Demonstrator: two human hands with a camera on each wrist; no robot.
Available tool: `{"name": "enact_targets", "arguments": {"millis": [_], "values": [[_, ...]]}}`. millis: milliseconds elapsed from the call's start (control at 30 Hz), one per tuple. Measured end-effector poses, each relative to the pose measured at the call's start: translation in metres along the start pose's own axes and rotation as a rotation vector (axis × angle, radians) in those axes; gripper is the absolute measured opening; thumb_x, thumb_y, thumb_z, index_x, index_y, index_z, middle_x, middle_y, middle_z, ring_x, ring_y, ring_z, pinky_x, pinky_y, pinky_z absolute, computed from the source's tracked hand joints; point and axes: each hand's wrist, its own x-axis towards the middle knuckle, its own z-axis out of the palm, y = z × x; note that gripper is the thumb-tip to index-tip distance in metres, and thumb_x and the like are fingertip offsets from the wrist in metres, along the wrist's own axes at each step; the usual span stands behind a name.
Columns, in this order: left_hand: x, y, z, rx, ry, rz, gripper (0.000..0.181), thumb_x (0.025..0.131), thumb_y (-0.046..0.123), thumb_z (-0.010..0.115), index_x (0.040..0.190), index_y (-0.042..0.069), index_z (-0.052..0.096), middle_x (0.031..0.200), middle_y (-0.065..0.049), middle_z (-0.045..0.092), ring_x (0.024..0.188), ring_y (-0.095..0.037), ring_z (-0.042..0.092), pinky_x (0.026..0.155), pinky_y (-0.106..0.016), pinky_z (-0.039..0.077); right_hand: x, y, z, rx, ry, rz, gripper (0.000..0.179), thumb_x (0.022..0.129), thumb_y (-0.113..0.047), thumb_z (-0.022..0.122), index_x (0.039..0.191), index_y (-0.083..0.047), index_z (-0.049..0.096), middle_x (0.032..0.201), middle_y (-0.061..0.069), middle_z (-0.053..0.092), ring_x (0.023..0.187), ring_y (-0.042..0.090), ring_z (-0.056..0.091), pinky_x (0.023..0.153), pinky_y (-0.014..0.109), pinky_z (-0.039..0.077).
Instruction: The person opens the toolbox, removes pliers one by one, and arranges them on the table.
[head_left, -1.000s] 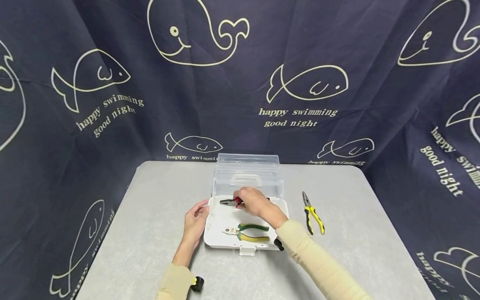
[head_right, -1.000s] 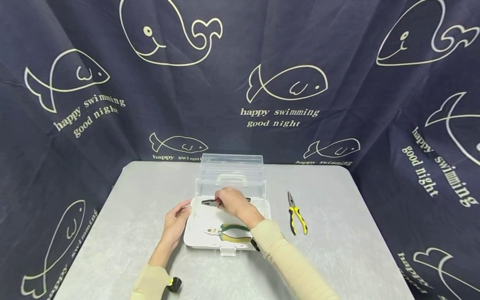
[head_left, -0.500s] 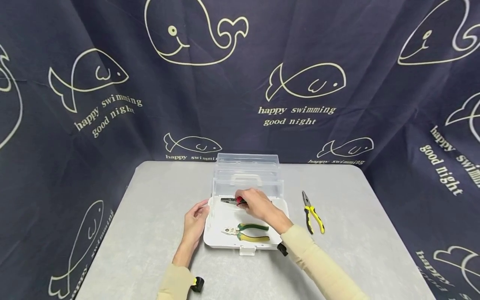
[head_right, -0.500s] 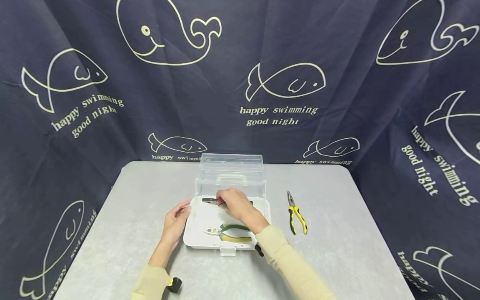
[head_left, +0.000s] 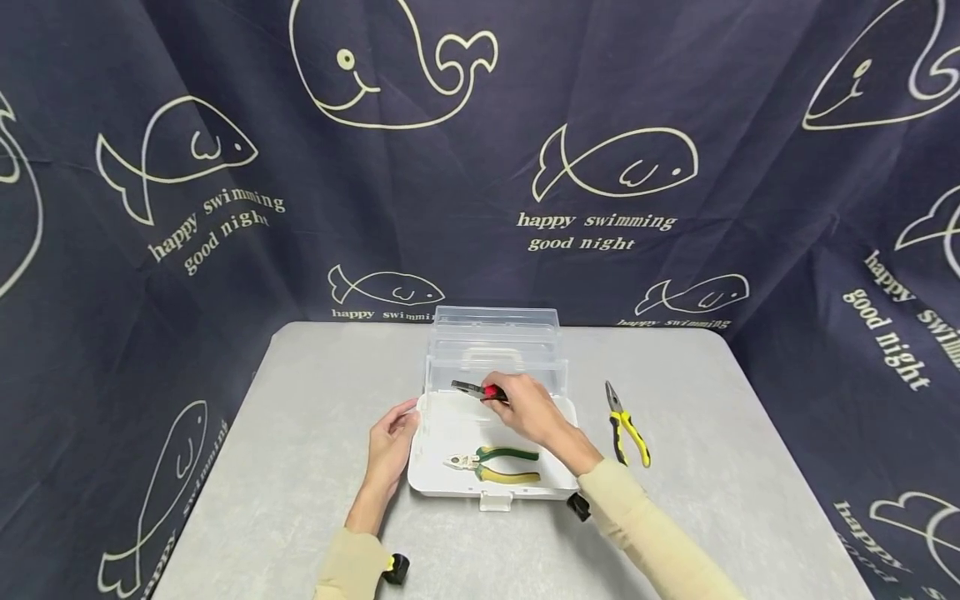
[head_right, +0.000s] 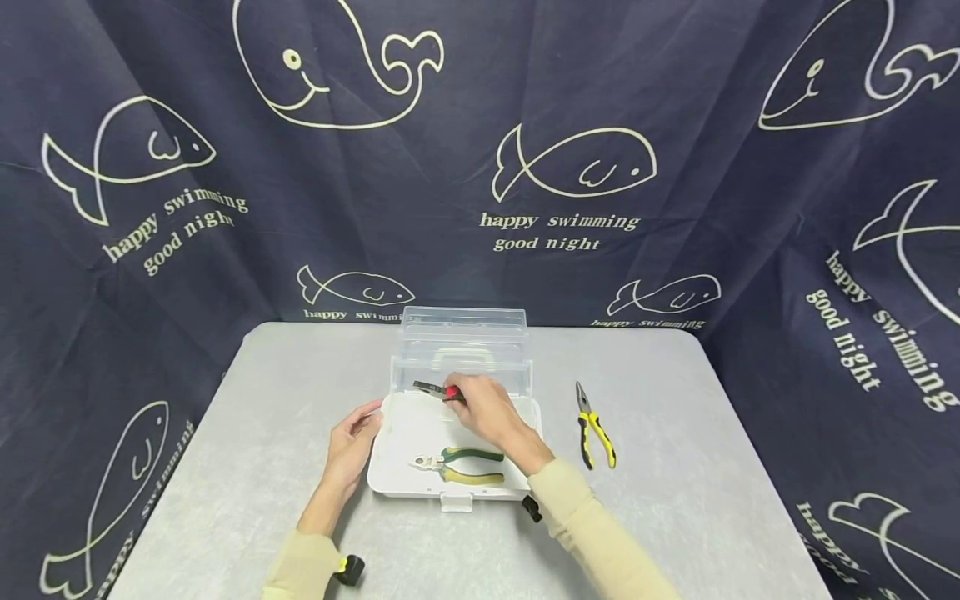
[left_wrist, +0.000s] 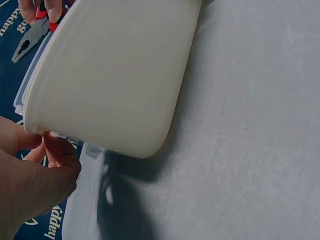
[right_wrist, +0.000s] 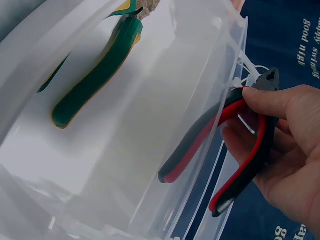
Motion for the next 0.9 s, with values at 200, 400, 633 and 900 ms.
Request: {"name": "enact_targets", "arguments": {"millis": [200, 400, 633, 900], "values": [[0.000, 0.002, 0.001, 0.000, -0.006, -0.001, 0.032, 0.104, 0.010, 0.061, 0.135, 0.002, 0.065, 0.119, -0.015, 0.064, 0.103, -0.015, 0.060, 0.084, -0.017, 0.050, -0.004, 0.002, -0.007, 0.015, 0.047, 0.011, 0.011, 0.090, -0.009, 0.079, 0.096, -0.013, 0.071, 0.087, -0.002, 0.074, 0.069, 0.009, 0.060, 0.063, 0.032, 0.053], [0.000, 0.001, 0.000, -0.018, -0.012, 0.001, 0.032, 0.103, 0.009, 0.061, 0.134, 0.001, 0.065, 0.119, -0.015, 0.064, 0.103, -0.015, 0.060, 0.084, -0.017, 0.050, -0.008, 0.005, -0.012, 0.051, 0.090, -0.018, 0.012, 0.089, -0.008, 0.080, 0.097, -0.011, 0.072, 0.086, -0.002, 0.073, 0.066, 0.007, 0.055, 0.060, 0.027, 0.049], [0.000, 0.000, 0.000, -0.018, -0.010, 0.000, 0.032, 0.103, 0.010, 0.061, 0.134, 0.001, 0.065, 0.120, -0.016, 0.064, 0.104, -0.016, 0.061, 0.084, -0.018, 0.050, -0.016, 0.012, -0.016, 0.142, 0.173, 0.023, 0.014, 0.090, -0.008, 0.079, 0.102, -0.009, 0.073, 0.080, -0.004, 0.068, 0.060, 0.006, 0.049, 0.055, 0.024, 0.044], [0.000, 0.000, -0.001, -0.008, -0.015, 0.001, 0.035, 0.104, 0.014, 0.062, 0.136, 0.002, 0.064, 0.122, -0.016, 0.064, 0.104, -0.015, 0.060, 0.084, -0.017, 0.049, -0.025, 0.022, -0.020, 0.240, 0.329, 0.138, 0.019, 0.090, -0.010, 0.081, 0.107, -0.009, 0.074, 0.090, 0.003, 0.075, 0.072, 0.013, 0.062, 0.065, 0.028, 0.052]]}}
